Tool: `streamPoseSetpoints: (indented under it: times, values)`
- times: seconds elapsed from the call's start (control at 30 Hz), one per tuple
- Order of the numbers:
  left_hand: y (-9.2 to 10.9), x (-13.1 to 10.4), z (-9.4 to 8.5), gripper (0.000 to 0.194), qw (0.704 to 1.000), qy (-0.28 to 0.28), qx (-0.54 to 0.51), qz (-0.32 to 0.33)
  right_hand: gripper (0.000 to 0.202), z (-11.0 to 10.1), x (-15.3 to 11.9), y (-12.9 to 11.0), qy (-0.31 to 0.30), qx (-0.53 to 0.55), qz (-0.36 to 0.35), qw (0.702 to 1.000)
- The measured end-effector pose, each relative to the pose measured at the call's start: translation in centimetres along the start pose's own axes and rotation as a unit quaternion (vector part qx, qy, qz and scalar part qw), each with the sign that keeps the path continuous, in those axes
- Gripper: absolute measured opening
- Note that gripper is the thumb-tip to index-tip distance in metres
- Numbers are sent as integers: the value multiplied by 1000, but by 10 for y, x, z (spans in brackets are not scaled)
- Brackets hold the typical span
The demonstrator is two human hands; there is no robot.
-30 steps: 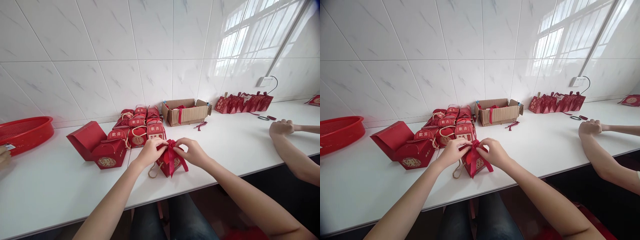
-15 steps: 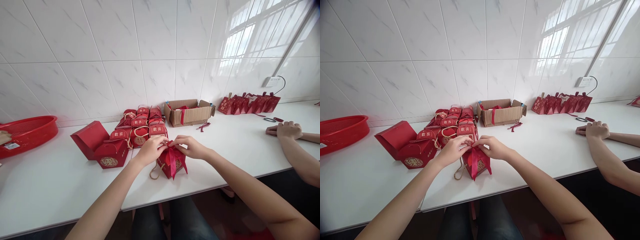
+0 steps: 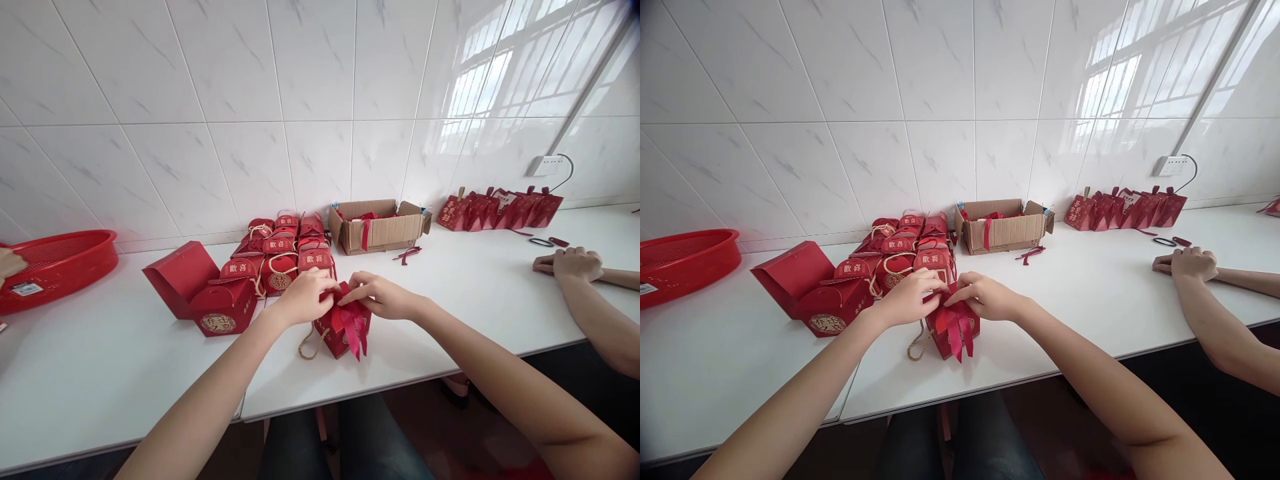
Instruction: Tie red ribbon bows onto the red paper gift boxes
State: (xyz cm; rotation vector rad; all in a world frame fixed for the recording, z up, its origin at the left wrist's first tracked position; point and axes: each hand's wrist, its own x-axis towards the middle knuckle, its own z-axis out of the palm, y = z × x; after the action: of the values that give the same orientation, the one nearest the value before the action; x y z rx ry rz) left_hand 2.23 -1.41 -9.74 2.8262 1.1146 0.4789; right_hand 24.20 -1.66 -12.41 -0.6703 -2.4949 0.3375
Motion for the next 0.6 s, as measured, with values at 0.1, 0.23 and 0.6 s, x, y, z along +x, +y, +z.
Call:
streamPoseSetpoints:
  times: [0.1,0.23,0.6]
  values:
    - [-1,0,0,21,997,-4,-70,-20,42,2,-1,0,13,28,1,1000]
    - [-4,2,-1,14,985,-18,-168,-39,36,4,-2,-2,29,74,17,997]
    - [-13,12,0,7,970,-84,-221,-50,34,-2,7,-14,56,173,166,969]
